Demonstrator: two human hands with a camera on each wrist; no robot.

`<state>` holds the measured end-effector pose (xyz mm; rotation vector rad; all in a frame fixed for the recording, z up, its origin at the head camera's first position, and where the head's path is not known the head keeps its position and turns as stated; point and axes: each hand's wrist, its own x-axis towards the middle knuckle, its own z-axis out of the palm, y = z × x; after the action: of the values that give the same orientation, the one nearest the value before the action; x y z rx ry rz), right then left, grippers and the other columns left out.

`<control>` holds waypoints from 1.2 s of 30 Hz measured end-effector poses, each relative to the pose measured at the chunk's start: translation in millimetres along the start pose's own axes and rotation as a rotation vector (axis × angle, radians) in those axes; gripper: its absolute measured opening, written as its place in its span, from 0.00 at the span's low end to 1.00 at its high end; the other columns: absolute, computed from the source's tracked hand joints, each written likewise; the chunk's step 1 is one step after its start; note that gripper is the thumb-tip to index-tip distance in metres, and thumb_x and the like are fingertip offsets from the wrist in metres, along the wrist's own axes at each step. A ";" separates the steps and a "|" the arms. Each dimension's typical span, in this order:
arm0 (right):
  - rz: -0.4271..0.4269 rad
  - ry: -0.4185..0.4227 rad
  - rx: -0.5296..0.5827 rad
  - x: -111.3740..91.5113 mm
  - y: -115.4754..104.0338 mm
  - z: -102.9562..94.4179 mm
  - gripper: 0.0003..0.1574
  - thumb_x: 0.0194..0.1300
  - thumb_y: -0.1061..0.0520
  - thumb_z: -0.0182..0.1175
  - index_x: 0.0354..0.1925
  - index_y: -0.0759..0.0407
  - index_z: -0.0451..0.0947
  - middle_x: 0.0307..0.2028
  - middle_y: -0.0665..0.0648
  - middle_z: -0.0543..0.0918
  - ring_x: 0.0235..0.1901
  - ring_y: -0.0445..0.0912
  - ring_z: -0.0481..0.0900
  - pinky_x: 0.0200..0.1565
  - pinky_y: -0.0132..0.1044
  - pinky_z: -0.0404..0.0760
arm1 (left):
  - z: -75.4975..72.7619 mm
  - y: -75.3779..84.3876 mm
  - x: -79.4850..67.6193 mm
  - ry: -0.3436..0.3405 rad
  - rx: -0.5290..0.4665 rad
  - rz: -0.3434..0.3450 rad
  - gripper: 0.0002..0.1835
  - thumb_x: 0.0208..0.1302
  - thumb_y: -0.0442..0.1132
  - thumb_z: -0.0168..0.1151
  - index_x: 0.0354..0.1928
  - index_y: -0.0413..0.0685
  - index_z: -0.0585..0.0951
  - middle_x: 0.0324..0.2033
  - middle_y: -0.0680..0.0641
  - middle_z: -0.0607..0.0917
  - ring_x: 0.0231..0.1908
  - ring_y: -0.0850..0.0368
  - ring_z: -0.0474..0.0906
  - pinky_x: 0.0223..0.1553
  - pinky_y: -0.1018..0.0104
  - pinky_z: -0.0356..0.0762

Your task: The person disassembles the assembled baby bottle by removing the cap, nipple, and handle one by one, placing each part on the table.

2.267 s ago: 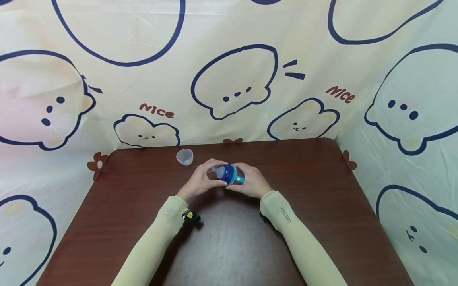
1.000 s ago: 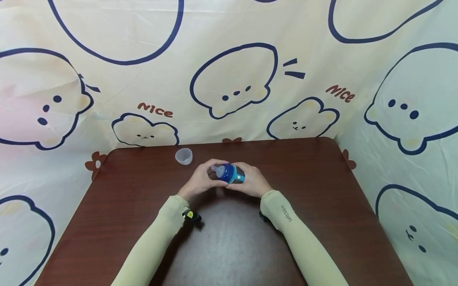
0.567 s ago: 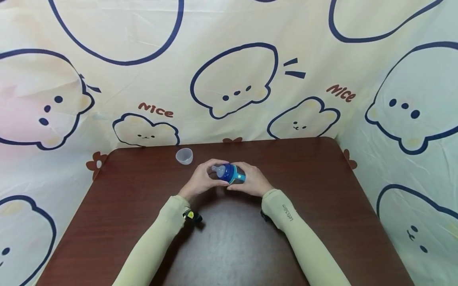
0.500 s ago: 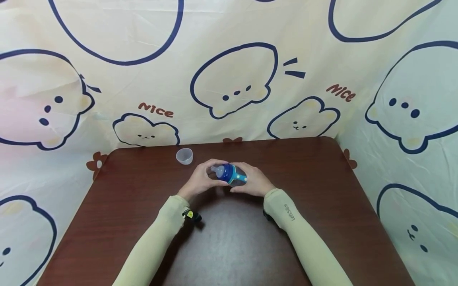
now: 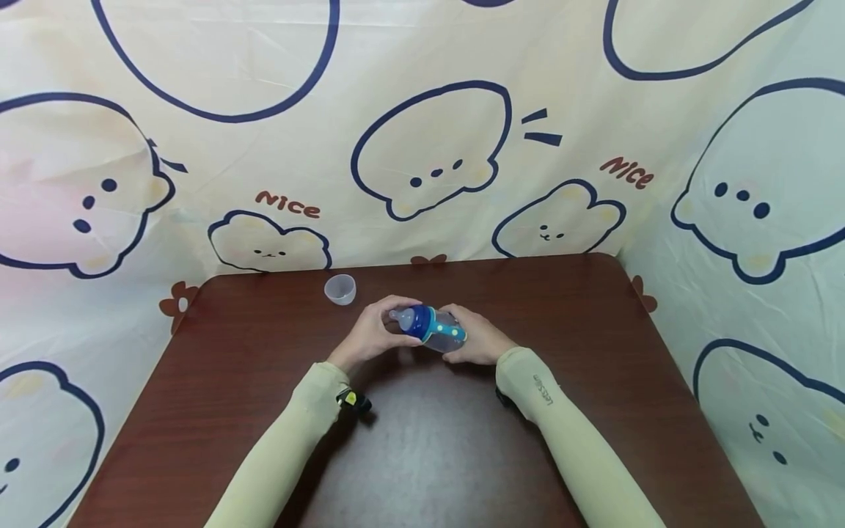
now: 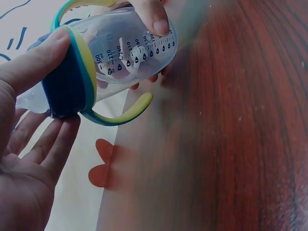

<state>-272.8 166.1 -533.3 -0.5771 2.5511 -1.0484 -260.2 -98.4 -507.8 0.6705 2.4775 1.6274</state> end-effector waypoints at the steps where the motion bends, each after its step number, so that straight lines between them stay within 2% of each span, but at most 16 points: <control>1: -0.001 -0.002 -0.004 0.5 0.0 -0.3 0.56 0.51 0.49 0.83 0.71 0.42 0.63 0.62 0.51 0.77 0.61 0.53 0.74 0.66 0.62 0.75 | -0.1 -0.2 0.0 0.001 -0.001 -0.003 0.33 0.50 0.43 0.84 0.60 0.67 0.83 0.56 0.57 0.83 0.57 0.54 0.79 0.58 0.50 0.84; 9: 0.013 -0.027 -0.004 -0.4 -2.2 -2.4 0.57 0.51 0.47 0.82 0.73 0.43 0.63 0.62 0.52 0.78 0.61 0.53 0.75 0.66 0.61 0.75 | -0.3 -2.7 -0.9 0.011 -0.005 -0.029 0.33 0.50 0.45 0.85 0.59 0.71 0.82 0.56 0.58 0.83 0.57 0.53 0.79 0.59 0.50 0.83; 14: -0.001 -0.023 0.014 -2.5 -2.9 -1.4 0.55 0.53 0.48 0.82 0.72 0.44 0.63 0.62 0.52 0.77 0.61 0.52 0.75 0.66 0.59 0.75 | 2.4 -4.3 -0.9 0.045 -0.010 -0.043 0.32 0.51 0.49 0.84 0.60 0.65 0.83 0.55 0.54 0.84 0.51 0.53 0.81 0.53 0.52 0.85; 20: -0.002 -0.018 -0.004 -2.3 -2.5 -1.3 0.55 0.54 0.45 0.81 0.72 0.43 0.62 0.62 0.53 0.76 0.61 0.53 0.75 0.66 0.60 0.76 | 5.3 -5.7 -1.6 0.089 -0.055 -0.077 0.31 0.52 0.47 0.84 0.59 0.60 0.83 0.54 0.50 0.85 0.46 0.51 0.84 0.50 0.56 0.86; 29: 0.015 -0.026 -0.001 -2.8 -1.4 -2.6 0.55 0.55 0.46 0.80 0.73 0.43 0.61 0.64 0.53 0.75 0.62 0.54 0.74 0.66 0.62 0.75 | 5.4 -0.8 -1.4 0.072 -0.012 -0.111 0.31 0.52 0.49 0.83 0.59 0.61 0.82 0.54 0.51 0.84 0.48 0.51 0.83 0.50 0.54 0.85; 36: 0.012 -0.032 0.005 -3.3 -2.4 -3.2 0.55 0.55 0.46 0.80 0.73 0.43 0.60 0.65 0.53 0.75 0.64 0.54 0.73 0.67 0.63 0.73 | -2.7 -0.2 -3.5 -0.001 0.014 -0.087 0.39 0.54 0.51 0.82 0.68 0.65 0.75 0.64 0.54 0.79 0.58 0.49 0.78 0.60 0.48 0.82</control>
<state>-270.8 168.1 -529.0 -0.5723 2.5202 -1.0329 -258.0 -102.2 -507.3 0.5568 2.4825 1.5800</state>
